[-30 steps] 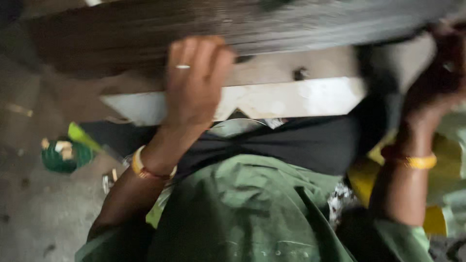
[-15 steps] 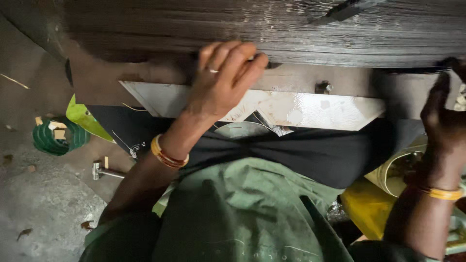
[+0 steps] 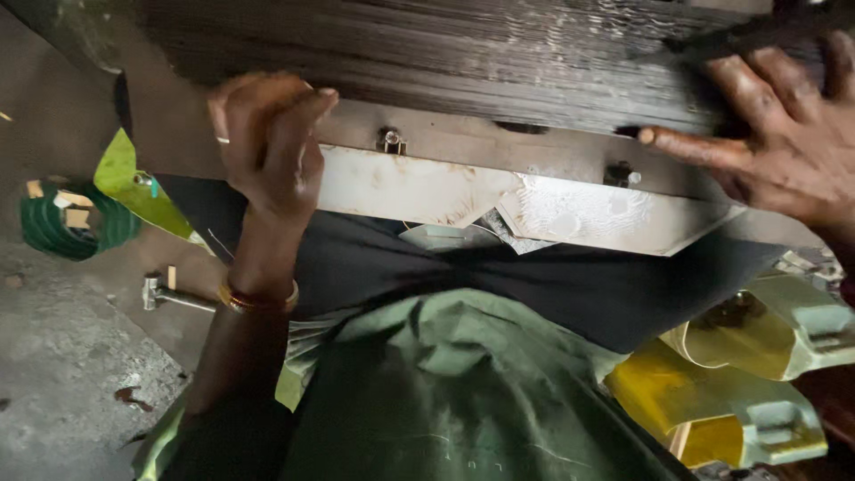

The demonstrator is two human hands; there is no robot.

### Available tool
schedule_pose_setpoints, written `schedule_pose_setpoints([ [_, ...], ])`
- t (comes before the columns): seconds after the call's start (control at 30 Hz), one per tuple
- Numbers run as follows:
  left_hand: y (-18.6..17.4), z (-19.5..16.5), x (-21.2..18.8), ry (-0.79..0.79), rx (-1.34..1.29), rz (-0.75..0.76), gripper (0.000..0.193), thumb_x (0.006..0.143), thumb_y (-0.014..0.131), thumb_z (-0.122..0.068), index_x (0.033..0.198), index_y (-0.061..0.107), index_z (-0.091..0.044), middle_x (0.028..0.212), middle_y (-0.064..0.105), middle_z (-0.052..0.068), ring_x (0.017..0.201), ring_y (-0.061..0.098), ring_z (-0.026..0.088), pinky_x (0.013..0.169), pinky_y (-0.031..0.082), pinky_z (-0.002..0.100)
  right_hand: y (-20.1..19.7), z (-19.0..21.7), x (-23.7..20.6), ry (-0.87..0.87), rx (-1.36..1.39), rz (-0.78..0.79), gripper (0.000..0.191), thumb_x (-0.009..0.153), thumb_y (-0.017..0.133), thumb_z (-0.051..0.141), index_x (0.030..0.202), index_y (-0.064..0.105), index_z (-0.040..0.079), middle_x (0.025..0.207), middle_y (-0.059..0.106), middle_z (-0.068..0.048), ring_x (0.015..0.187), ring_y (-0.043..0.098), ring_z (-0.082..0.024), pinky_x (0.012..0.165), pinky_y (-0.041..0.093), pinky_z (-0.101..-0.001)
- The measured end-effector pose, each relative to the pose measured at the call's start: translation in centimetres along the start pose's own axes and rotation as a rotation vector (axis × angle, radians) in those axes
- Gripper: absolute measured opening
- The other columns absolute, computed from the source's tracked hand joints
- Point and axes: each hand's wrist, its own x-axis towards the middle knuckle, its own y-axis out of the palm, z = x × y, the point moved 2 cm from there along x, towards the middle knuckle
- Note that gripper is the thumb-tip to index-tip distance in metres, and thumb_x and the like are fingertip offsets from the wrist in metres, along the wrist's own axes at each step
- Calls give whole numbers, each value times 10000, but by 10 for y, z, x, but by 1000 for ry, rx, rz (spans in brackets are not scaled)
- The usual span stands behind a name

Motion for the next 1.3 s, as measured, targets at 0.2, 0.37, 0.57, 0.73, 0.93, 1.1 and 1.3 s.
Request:
schedule_pose_setpoints([
  [0.2, -1, 8, -8, 78, 132, -1, 119, 991, 759, 12, 1036, 813, -84, 1096, 669, 48, 1015, 582, 216, 787, 520, 386, 29, 11, -6, -29, -111, -91, 599, 940, 568, 661, 1507, 391, 584, 1523, 490, -191, 1430, 491, -371, 1148, 338, -626],
  [0.37, -8, 9, -24, 40, 104, 28, 131, 1051, 799, -41, 1131, 774, -141, 1177, 655, 37, 1074, 537, 232, 867, 471, 394, 37, 13, -2, -10, 30, -372, 640, 953, 677, 650, 1542, 451, 545, 1520, 557, -344, 1393, 534, -453, 1114, 435, -560],
  [0.57, -2, 15, -21, 89, 192, -53, 299, 946, 695, 31, 1109, 803, -196, 1095, 677, -5, 1006, 586, 193, 814, 455, 415, 27, 10, 0, 18, -232, -266, 640, 956, 555, 798, 1533, 439, 544, 1526, 553, -248, 1405, 472, -359, 1159, 230, -666],
  [0.73, 0, -8, -11, -100, 26, 215, 241, 1070, 658, -31, 1274, 708, -149, 1192, 656, 60, 1114, 617, 274, 941, 515, 452, 15, 20, -6, 163, -313, -109, 670, 1012, 541, 706, 1622, 287, 595, 1613, 345, -209, 1513, 306, -358, 1263, 67, -649],
  [0.93, 24, -92, -21, 93, -112, 505, 706, 894, 792, -441, 1423, 574, -27, 1366, 531, 155, 1280, 501, 336, 1097, 409, 514, -39, 108, 13, 894, 708, -437, 685, 1016, 781, 164, 1604, 438, 96, 1625, 351, -272, 1560, 318, -449, 1223, 161, -646],
  [1.1, 32, -91, -19, -13, -116, 626, 756, 790, 883, -408, 1354, 576, -9, 1337, 529, 144, 1279, 497, 328, 1120, 364, 496, -66, 153, 50, 807, 1177, -269, 734, 913, 846, 237, 1508, 493, -10, 1458, 481, -257, 1309, 477, -453, 1121, 426, -515],
  [1.3, 31, -97, 0, -74, -170, 583, 675, 753, 904, -357, 1270, 592, -56, 1278, 541, 119, 1219, 507, 317, 1067, 375, 481, -89, 124, 69, 795, 1078, -223, 693, 800, 847, 303, 1345, 574, -25, 1313, 522, -253, 1180, 500, -455, 1015, 443, -519],
])
